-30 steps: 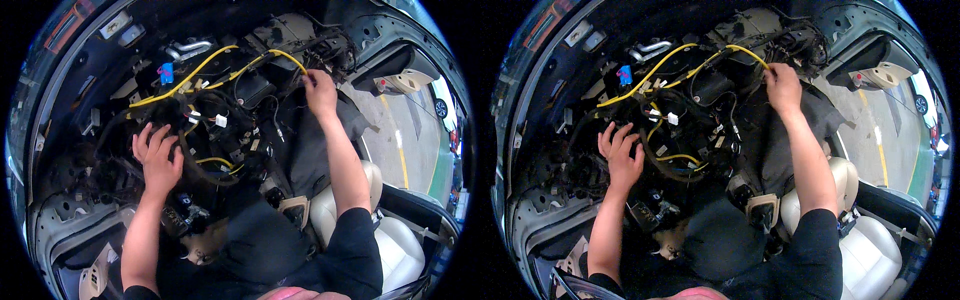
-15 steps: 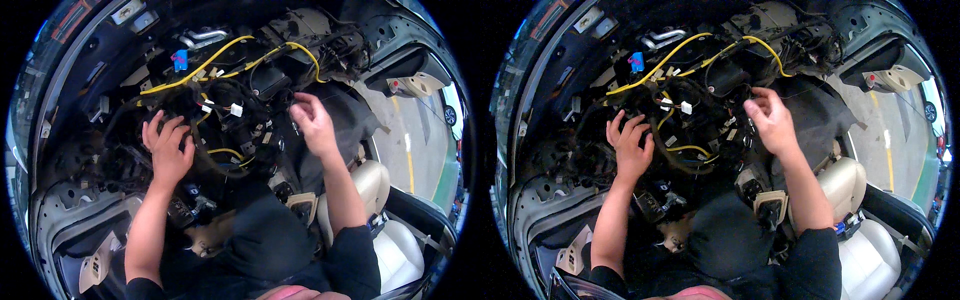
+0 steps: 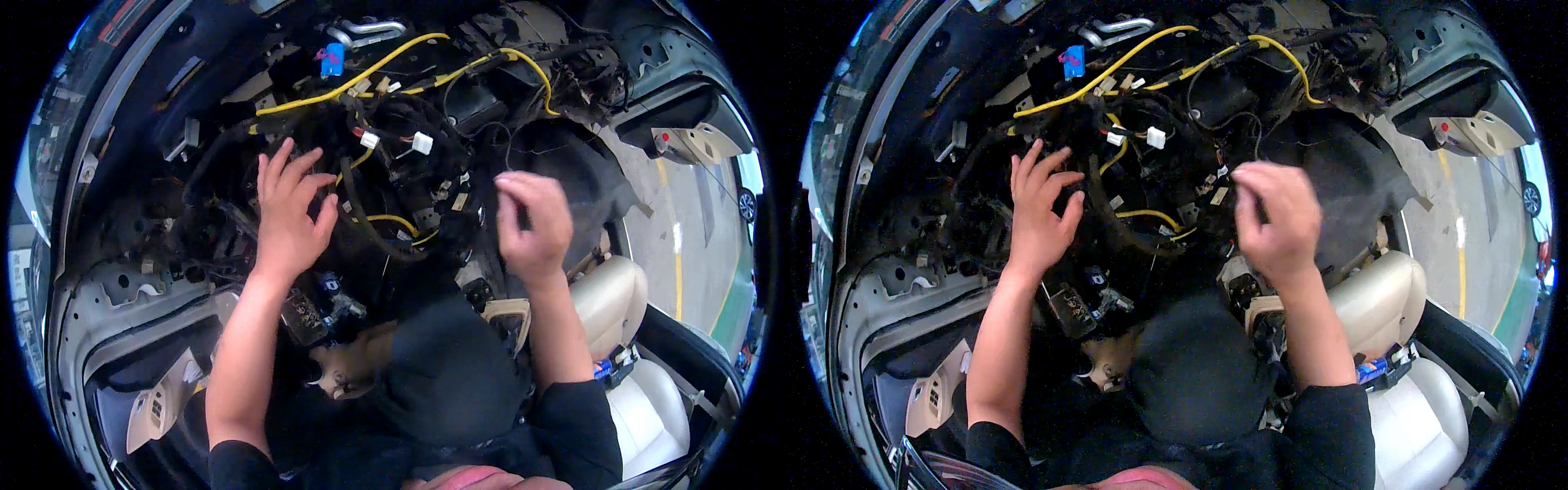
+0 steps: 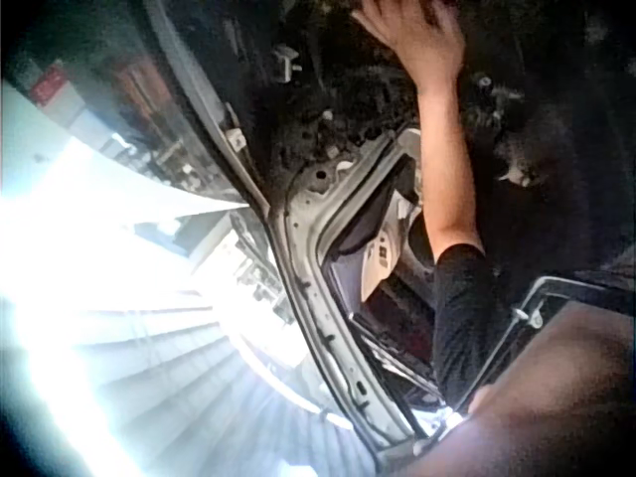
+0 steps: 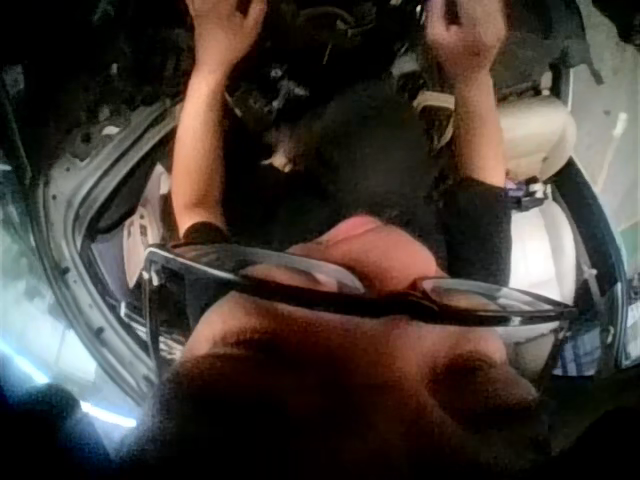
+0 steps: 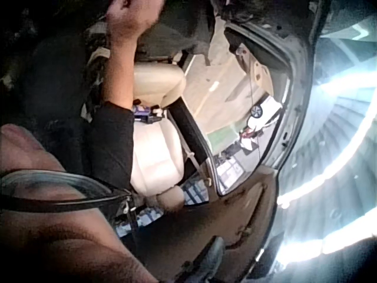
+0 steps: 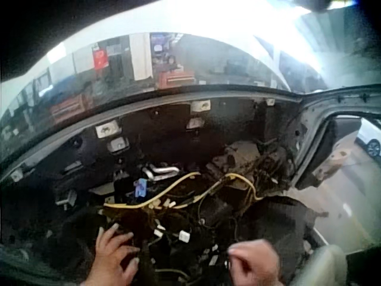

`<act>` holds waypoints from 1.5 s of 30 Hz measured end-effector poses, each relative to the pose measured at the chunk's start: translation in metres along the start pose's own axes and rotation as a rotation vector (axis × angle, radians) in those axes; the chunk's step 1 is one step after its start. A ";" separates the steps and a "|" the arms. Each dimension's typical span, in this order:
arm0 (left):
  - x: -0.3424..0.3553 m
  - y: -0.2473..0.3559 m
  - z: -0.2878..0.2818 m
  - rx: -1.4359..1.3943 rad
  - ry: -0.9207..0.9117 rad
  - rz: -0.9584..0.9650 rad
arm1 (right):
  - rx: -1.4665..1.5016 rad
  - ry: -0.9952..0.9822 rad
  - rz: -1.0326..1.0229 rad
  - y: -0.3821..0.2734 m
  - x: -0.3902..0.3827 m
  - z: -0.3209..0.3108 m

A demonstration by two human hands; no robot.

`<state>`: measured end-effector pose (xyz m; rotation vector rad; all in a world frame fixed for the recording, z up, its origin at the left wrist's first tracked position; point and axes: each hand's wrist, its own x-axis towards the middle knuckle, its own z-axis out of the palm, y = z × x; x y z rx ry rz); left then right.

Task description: The person works under the hood of a white car, using a red-handled screwdriver to remove a plastic cover and then a power tool to detach a component. They move to the interior, disconnect yellow and black wiring harnesses, and remove a long metal frame from the dashboard area.

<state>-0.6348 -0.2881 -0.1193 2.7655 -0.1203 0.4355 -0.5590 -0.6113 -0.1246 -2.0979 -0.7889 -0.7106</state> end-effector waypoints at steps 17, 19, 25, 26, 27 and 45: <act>-0.037 0.012 -0.017 -0.159 -0.034 0.023 | 0.165 -0.005 0.677 0.023 0.006 0.067; -0.038 0.010 -0.016 -0.174 -0.035 0.024 | 0.323 0.012 0.802 0.027 0.014 0.062; -0.033 0.011 -0.013 -0.207 -0.043 0.033 | 0.475 -0.017 0.834 0.031 0.034 0.050; -0.031 0.011 -0.012 -0.214 -0.042 0.039 | 0.547 -0.016 0.848 0.035 0.032 0.048; -0.030 0.012 -0.011 -0.219 -0.041 0.045 | 0.618 -0.015 0.861 0.040 0.028 0.047; -0.030 0.020 -0.004 -0.215 -0.100 0.018 | 0.432 0.155 0.605 -0.010 0.003 0.034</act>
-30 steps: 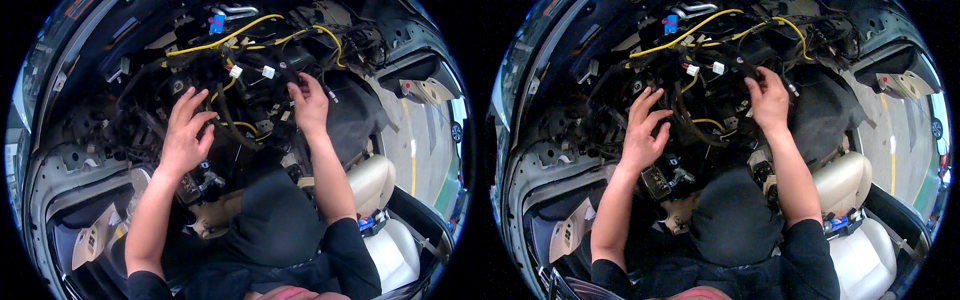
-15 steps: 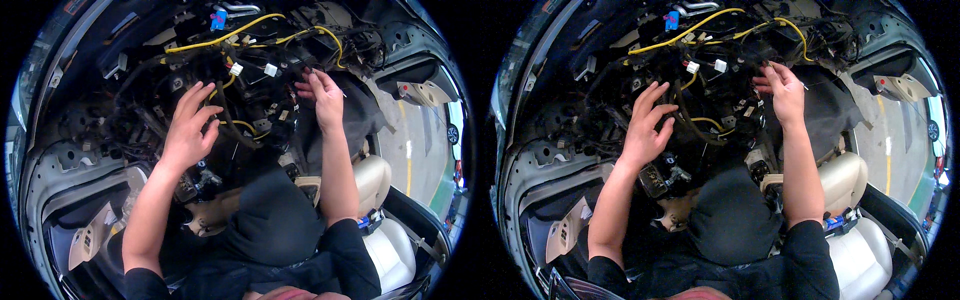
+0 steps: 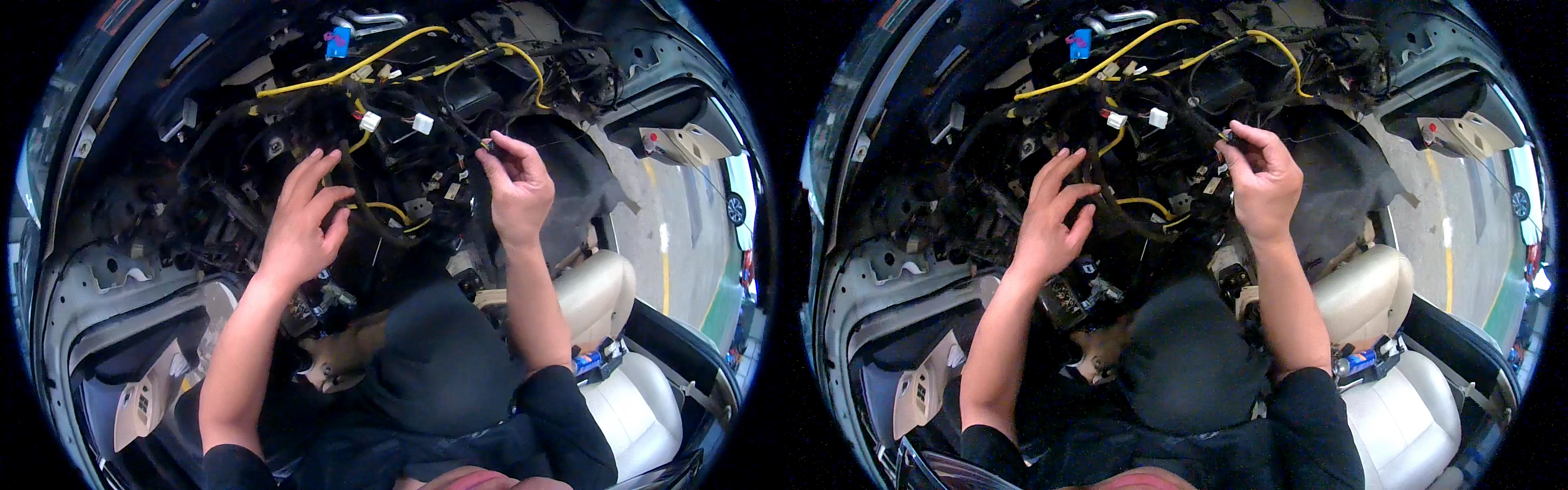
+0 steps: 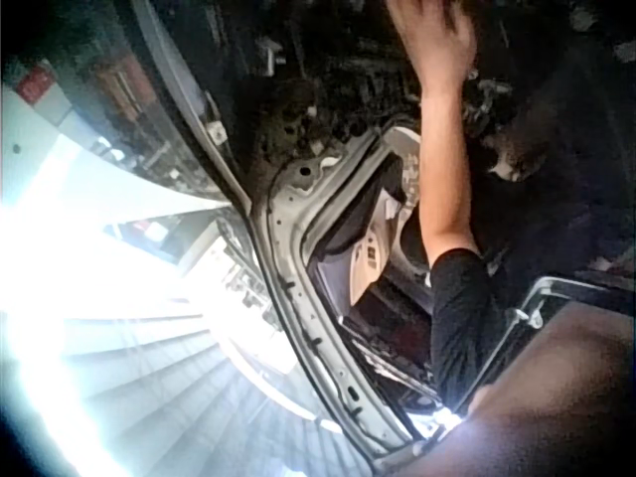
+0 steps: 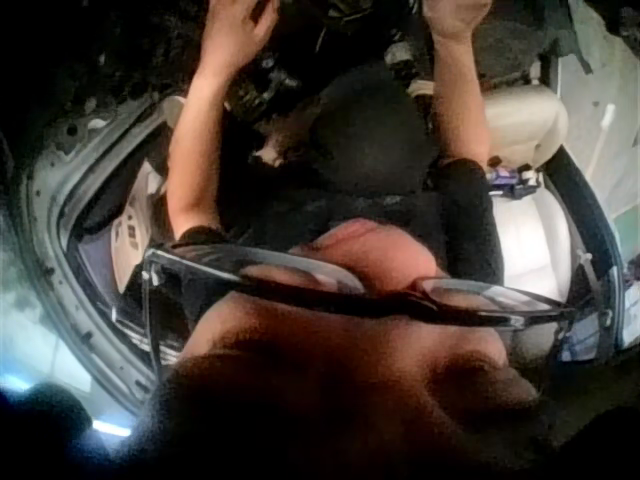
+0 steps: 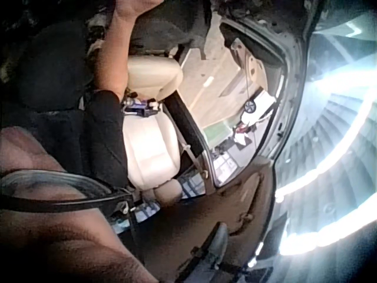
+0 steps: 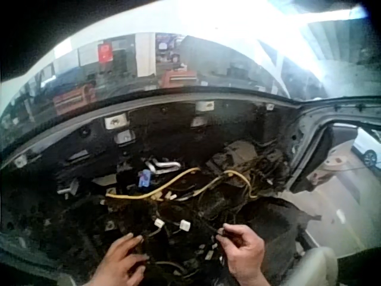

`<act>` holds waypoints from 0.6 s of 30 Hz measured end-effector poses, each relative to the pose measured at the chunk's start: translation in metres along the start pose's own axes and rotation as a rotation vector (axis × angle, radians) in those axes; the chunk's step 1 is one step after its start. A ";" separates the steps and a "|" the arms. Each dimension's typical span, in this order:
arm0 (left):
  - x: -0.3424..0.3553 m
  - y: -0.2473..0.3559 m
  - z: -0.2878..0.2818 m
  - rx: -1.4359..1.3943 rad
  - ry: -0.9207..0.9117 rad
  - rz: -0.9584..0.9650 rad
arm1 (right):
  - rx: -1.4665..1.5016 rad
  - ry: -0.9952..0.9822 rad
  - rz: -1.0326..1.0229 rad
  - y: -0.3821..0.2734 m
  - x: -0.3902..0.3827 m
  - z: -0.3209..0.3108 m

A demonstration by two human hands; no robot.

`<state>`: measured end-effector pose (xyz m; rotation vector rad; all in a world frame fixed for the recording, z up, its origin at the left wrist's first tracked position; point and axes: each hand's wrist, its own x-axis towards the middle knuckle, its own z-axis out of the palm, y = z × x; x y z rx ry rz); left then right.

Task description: The person works under the hood of a white car, using a red-handled screwdriver to remove a plastic cover and then a power tool to detach a component. They move to the interior, disconnect yellow and black wiring harnesses, and remove a long metal frame from the dashboard area.

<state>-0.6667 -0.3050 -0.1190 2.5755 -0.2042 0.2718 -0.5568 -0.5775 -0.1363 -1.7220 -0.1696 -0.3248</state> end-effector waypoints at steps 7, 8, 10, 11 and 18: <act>0.001 -0.003 0.003 -0.031 -0.012 0.006 | -0.288 -0.020 -0.218 0.011 0.002 -0.001; 0.002 -0.003 0.004 -0.037 -0.016 0.009 | -0.322 -0.022 -0.139 0.015 0.002 0.002; 0.004 -0.002 0.006 -0.041 -0.027 0.007 | -0.354 -0.040 -0.047 0.030 0.004 0.005; 0.004 -0.002 0.007 -0.042 -0.035 0.006 | -0.347 -0.066 -0.008 0.037 0.006 0.007; 0.004 -0.004 0.013 -0.045 -0.064 -0.031 | -0.235 -0.246 0.043 0.060 0.010 0.010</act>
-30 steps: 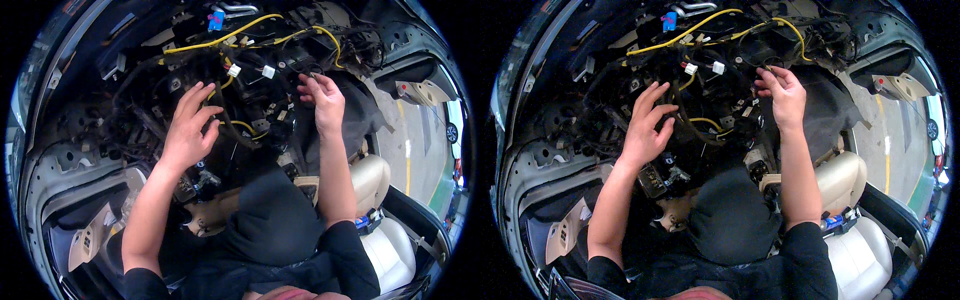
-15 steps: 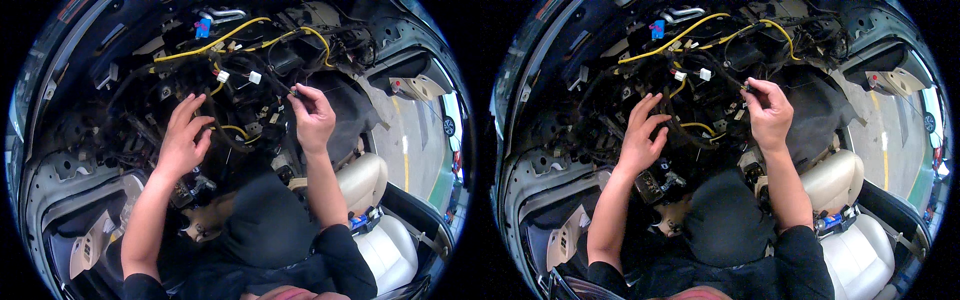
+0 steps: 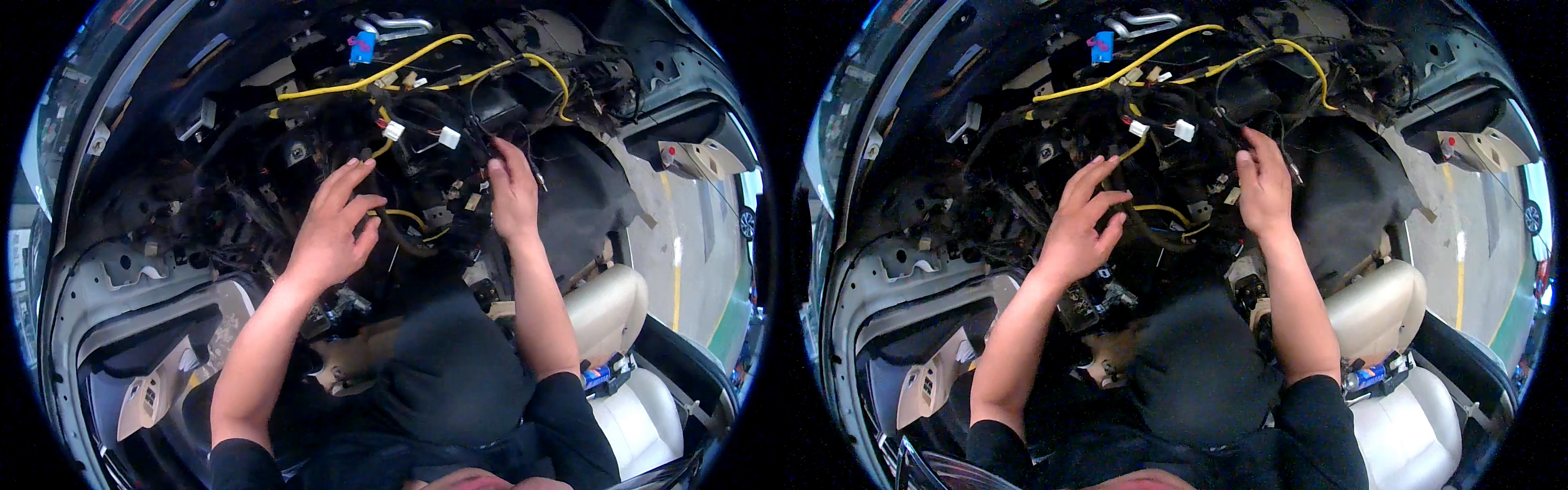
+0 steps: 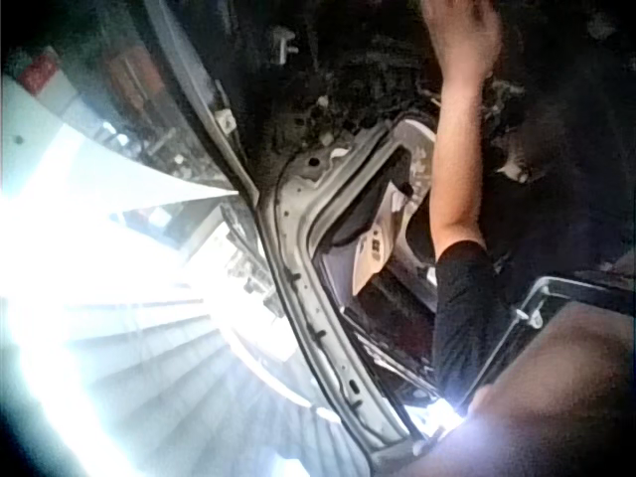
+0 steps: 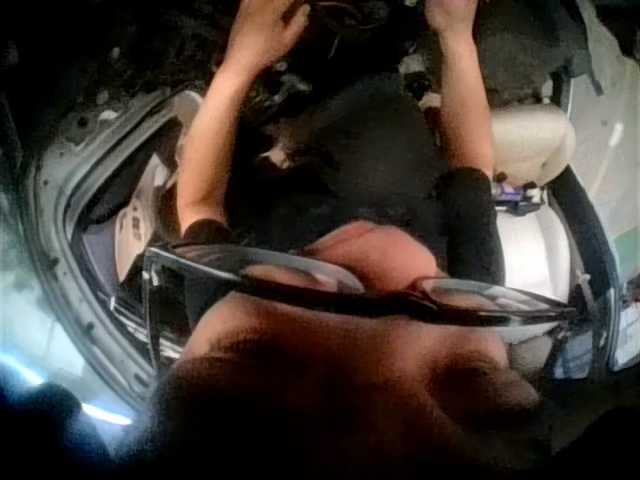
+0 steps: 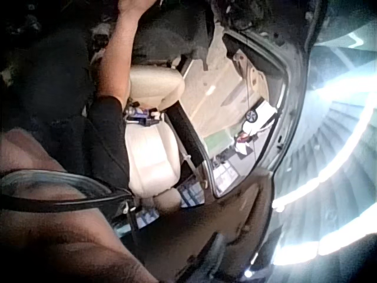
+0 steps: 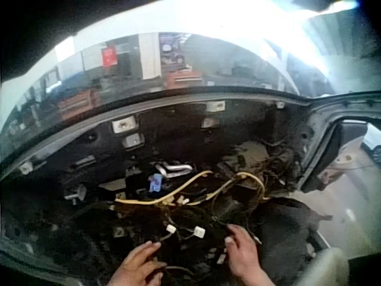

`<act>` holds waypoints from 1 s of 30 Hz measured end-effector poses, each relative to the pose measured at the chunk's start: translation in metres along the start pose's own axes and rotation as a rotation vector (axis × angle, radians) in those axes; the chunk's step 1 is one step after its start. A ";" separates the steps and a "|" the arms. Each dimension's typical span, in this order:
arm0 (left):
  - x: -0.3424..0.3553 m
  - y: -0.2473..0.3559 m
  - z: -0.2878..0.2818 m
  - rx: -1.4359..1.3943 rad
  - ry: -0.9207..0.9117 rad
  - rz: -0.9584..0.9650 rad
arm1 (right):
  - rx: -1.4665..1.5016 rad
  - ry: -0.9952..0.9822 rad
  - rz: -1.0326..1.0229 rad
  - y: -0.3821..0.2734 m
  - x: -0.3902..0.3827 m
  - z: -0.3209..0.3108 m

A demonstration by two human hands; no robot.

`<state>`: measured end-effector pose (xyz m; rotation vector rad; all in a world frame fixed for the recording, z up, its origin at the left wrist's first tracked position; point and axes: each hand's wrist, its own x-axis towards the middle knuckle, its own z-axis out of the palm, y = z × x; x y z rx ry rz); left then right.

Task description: The person works under the hood of a white car, using a red-handled screwdriver to remove a plastic cover and then a power tool to detach a component. They move to the interior, disconnect yellow and black wiring harnesses, and remove a long metal frame from the dashboard area.

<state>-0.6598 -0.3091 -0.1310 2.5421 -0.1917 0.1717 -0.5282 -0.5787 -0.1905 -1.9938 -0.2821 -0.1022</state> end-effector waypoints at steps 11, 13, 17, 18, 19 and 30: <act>0.023 0.004 0.003 -0.349 0.166 -0.234 | -0.147 0.249 -0.288 -0.043 -0.010 -0.001; 0.045 0.002 0.004 -0.530 0.225 -0.308 | -0.024 0.147 -0.463 -0.063 -0.015 -0.011; 0.096 -0.004 0.002 -0.732 0.221 -0.582 | 0.061 -0.266 -0.456 -0.089 -0.028 -0.008; 0.107 -0.005 0.003 -0.778 0.193 -0.629 | 0.066 -0.302 -0.443 -0.091 -0.029 -0.005; 0.114 -0.009 0.002 -0.825 0.166 -0.677 | 0.072 -0.338 -0.429 -0.093 -0.030 -0.001; 0.186 -0.049 -0.052 -1.167 0.272 -0.479 | -0.399 0.145 -0.496 -0.112 0.074 -0.006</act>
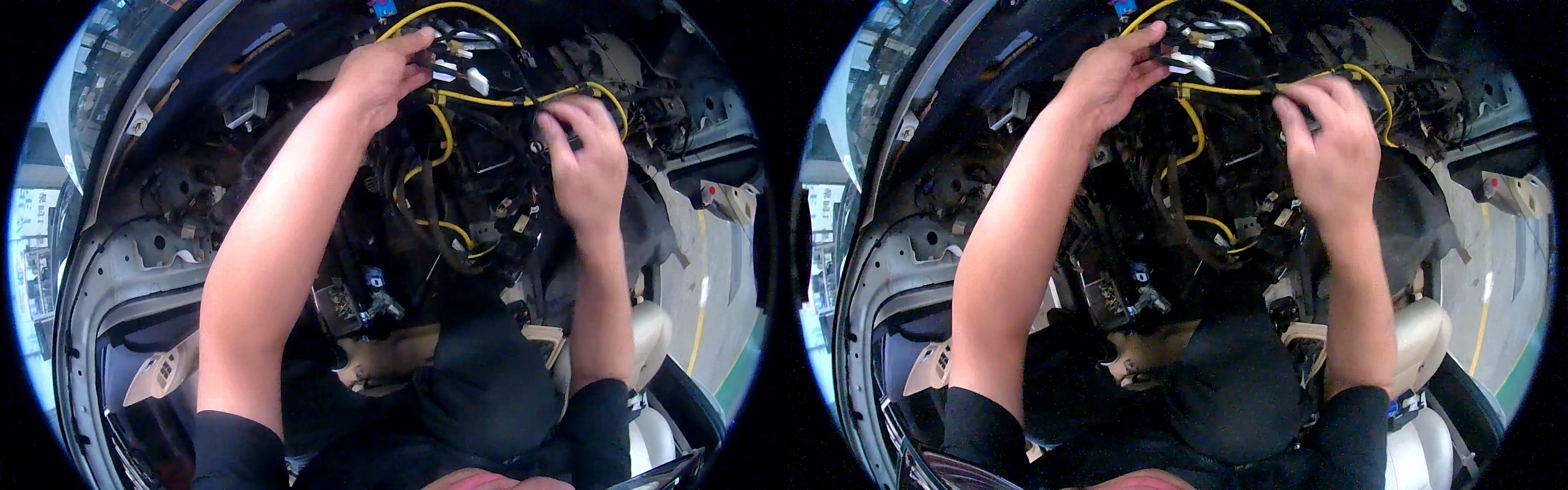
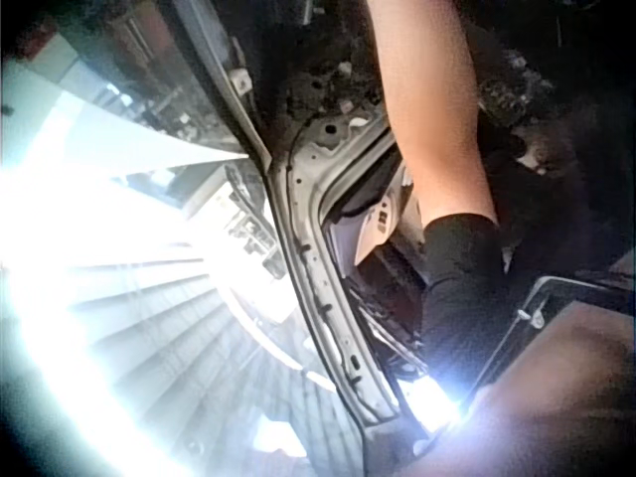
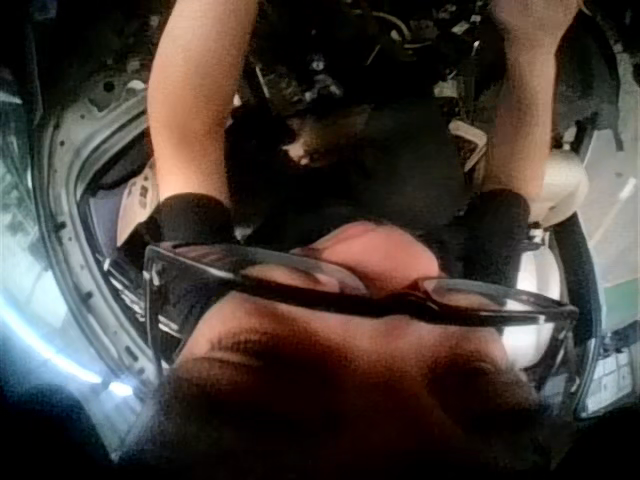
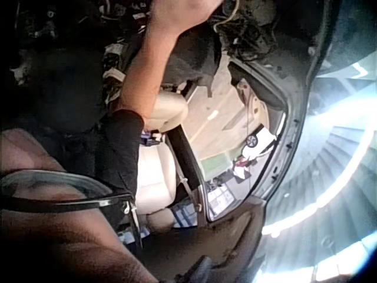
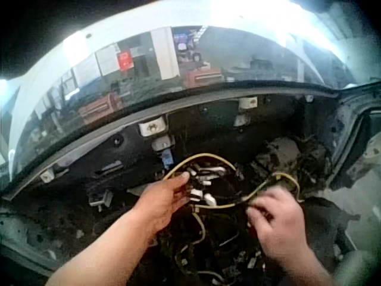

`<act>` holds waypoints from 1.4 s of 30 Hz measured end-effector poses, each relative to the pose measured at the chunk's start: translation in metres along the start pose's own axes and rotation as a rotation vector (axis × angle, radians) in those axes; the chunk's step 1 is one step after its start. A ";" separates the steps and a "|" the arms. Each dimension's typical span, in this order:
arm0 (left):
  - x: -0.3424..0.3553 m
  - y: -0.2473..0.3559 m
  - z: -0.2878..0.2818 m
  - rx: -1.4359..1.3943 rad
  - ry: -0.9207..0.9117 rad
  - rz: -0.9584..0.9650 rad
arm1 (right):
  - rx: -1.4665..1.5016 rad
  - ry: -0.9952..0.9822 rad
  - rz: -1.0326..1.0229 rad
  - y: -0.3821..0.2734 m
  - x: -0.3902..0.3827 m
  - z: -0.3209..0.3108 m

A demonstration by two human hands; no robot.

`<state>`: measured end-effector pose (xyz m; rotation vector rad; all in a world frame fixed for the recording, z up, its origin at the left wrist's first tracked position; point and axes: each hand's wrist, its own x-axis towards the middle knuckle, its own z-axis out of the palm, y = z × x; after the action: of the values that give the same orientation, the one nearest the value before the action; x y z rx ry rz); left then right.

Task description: The person works under the hood of a white car, using a red-handled screwdriver to remove a plastic cover and then a power tool to detach a component. They move to the interior, disconnect yellow and black wiring harnesses, and remove a long metal frame from the dashboard area.

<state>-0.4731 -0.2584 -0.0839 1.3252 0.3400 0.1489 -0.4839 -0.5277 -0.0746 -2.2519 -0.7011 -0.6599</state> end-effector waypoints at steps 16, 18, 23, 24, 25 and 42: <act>0.034 0.020 -0.011 1.703 0.383 0.603 | -0.191 -0.207 -0.078 0.101 0.120 0.093; 0.040 0.009 -0.021 1.580 0.269 0.648 | -0.217 -0.205 -0.133 0.100 0.129 0.096; 0.044 -0.006 -0.024 1.327 0.048 0.517 | -0.176 -0.388 0.032 0.097 0.143 0.110; 0.044 -0.006 -0.026 1.260 -0.014 0.422 | -0.123 -0.433 0.064 0.099 0.145 0.112; 0.043 -0.008 -0.027 1.266 -0.050 0.467 | -0.161 -0.436 0.013 0.103 0.146 0.113; 0.046 -0.002 -0.032 1.635 0.188 0.437 | -0.117 -0.603 -0.036 -0.017 0.132 0.107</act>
<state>-0.4404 -0.2152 -0.0992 3.0173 0.3036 0.4030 -0.3716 -0.4008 -0.0540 -2.5709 -1.0062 -0.0186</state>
